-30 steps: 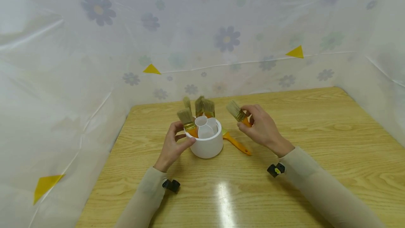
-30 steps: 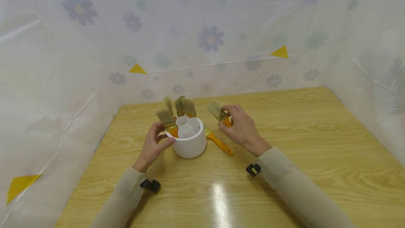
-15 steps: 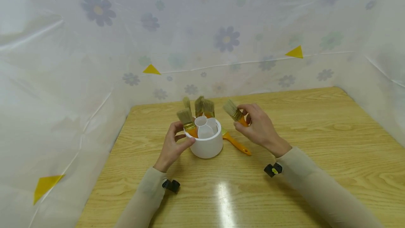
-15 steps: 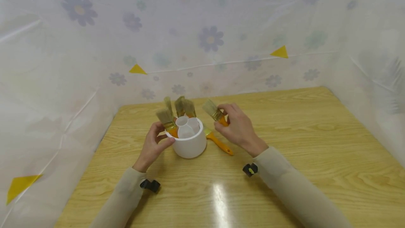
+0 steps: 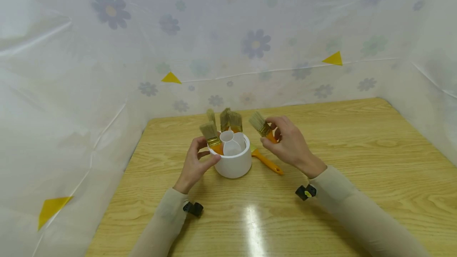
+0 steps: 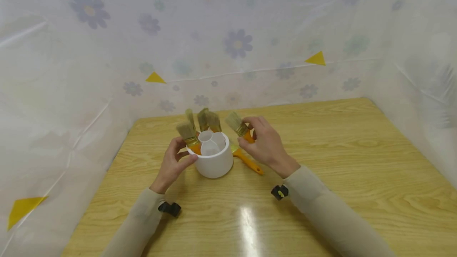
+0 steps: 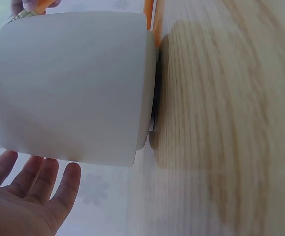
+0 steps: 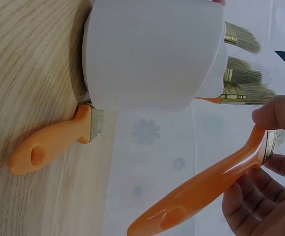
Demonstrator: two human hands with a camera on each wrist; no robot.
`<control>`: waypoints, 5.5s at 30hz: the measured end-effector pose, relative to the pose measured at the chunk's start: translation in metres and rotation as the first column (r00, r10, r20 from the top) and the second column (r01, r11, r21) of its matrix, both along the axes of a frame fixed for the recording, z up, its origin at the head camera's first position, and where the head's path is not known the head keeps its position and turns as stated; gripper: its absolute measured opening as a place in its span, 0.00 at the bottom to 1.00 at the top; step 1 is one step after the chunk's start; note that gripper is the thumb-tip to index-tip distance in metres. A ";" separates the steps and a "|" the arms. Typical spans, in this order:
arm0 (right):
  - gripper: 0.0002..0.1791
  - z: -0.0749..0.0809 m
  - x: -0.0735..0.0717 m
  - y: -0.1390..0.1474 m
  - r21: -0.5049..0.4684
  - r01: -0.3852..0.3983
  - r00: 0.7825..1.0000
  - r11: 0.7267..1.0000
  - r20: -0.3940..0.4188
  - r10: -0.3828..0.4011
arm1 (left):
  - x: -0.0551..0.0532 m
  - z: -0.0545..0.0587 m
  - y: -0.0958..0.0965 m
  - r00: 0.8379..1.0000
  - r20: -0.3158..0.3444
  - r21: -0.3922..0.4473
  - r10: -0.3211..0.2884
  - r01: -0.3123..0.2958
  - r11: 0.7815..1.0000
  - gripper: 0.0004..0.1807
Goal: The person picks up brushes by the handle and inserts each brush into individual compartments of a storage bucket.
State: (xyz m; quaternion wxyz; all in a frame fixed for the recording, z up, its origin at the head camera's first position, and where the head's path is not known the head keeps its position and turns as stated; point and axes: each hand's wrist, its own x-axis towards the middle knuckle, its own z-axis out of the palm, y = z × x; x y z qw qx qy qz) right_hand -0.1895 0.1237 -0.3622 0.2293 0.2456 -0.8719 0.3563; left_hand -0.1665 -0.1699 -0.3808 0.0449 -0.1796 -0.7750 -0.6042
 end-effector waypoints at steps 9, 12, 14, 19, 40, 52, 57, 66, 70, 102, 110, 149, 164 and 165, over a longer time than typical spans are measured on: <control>0.26 0.006 0.001 -0.006 -0.003 -0.023 1.000 1.000 -0.012 0.023 | 0.000 0.000 0.000 1.000 0.005 0.005 -0.004 0.004 1.000 0.30; 0.26 0.009 0.002 -0.008 -0.005 -0.027 0.999 1.000 -0.024 0.027 | 0.000 0.001 0.000 1.000 0.000 0.005 -0.005 0.005 1.000 0.30; 0.26 0.011 0.002 -0.010 -0.012 -0.033 0.999 0.999 -0.031 0.032 | 0.001 0.001 0.001 1.000 -0.001 0.004 -0.005 0.005 1.000 0.30; 0.26 0.014 0.002 -0.014 -0.040 -0.061 0.997 0.997 -0.058 0.058 | 0.001 0.002 0.001 1.000 0.004 0.010 -0.008 0.008 1.000 0.29; 0.27 0.024 0.006 -0.029 -0.065 -0.111 0.989 0.992 -0.102 0.104 | 0.001 0.001 0.002 1.000 0.002 0.025 0.002 -0.002 1.000 0.30; 0.28 0.030 0.008 -0.037 -0.089 -0.155 0.979 0.984 -0.144 0.141 | 0.002 0.001 0.002 1.000 -0.008 0.009 -0.005 0.005 1.000 0.34; 0.28 0.032 0.009 -0.041 -0.107 -0.180 0.975 0.978 -0.152 0.163 | 0.002 0.002 0.003 1.000 -0.012 0.005 -0.002 0.002 1.000 0.34; 0.30 0.037 0.011 -0.049 -0.116 -0.203 0.967 0.972 -0.181 0.181 | 0.002 0.002 0.003 1.000 -0.026 -0.003 0.002 -0.002 1.000 0.33; 0.30 0.040 0.011 -0.053 -0.126 -0.222 0.963 0.967 -0.184 0.197 | 0.002 0.001 0.002 1.000 -0.026 -0.003 0.000 0.000 1.000 0.32; 0.28 0.051 0.005 -0.078 -0.168 -0.249 0.953 0.954 -0.219 0.210 | -0.017 -0.031 -0.006 0.999 -0.040 0.000 0.010 -0.010 1.000 0.34; 0.28 0.055 0.004 -0.082 -0.175 -0.243 0.954 0.954 -0.224 0.202 | -0.006 -0.009 -0.001 1.000 -0.028 -0.005 -0.006 0.006 1.000 0.33; 0.28 0.050 0.003 -0.098 -0.186 -0.255 0.958 0.949 -0.183 0.222 | -0.015 -0.030 -0.007 1.000 -0.030 0.004 -0.006 0.006 1.000 0.32; 0.27 0.040 0.004 -0.099 -0.136 -0.245 0.964 0.960 -0.143 0.226 | -0.010 -0.020 -0.005 0.999 -0.038 -0.015 -0.023 0.023 1.000 0.31; 0.27 0.040 0.004 -0.099 -0.134 -0.246 0.963 0.960 -0.143 0.227 | -0.012 -0.024 -0.005 0.999 -0.038 -0.012 -0.022 0.021 1.000 0.31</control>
